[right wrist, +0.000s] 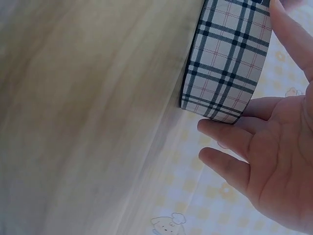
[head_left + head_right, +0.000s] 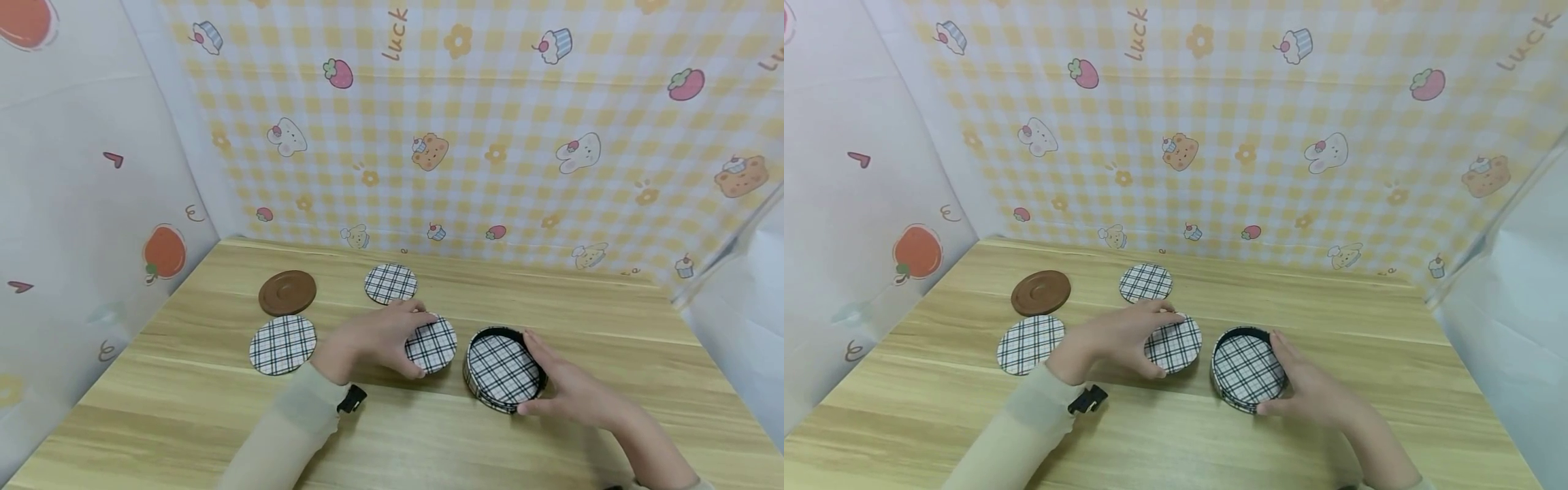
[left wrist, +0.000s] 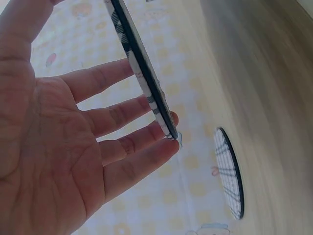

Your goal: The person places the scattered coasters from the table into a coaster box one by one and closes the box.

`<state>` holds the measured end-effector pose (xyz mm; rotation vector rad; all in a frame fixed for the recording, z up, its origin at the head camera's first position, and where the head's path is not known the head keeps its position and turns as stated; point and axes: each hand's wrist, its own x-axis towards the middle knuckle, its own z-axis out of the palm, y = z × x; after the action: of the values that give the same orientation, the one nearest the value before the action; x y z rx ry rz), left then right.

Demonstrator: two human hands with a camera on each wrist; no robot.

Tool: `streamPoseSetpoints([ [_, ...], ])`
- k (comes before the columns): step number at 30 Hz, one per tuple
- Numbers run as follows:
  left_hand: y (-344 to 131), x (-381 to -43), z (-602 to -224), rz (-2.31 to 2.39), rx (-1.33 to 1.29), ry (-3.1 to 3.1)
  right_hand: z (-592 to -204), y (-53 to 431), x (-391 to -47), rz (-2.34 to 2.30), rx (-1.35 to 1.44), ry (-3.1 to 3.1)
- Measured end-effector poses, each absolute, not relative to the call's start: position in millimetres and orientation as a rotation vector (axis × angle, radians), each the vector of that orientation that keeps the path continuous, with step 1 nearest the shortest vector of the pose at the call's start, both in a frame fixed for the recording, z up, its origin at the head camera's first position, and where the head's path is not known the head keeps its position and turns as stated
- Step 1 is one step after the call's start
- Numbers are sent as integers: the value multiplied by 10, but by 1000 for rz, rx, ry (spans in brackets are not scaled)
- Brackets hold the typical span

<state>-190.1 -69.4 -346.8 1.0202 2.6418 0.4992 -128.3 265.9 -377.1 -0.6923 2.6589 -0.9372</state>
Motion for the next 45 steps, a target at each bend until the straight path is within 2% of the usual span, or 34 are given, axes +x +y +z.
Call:
streamPoseSetpoints([
  [26,3,-1891,-3380,319,1262,2574,-3785,2662,-1304,-908,-687,2691],
  [45,376,-1928,-3419,175,1291,2564,-3769,2665,-1314,-842,-658,2711],
])
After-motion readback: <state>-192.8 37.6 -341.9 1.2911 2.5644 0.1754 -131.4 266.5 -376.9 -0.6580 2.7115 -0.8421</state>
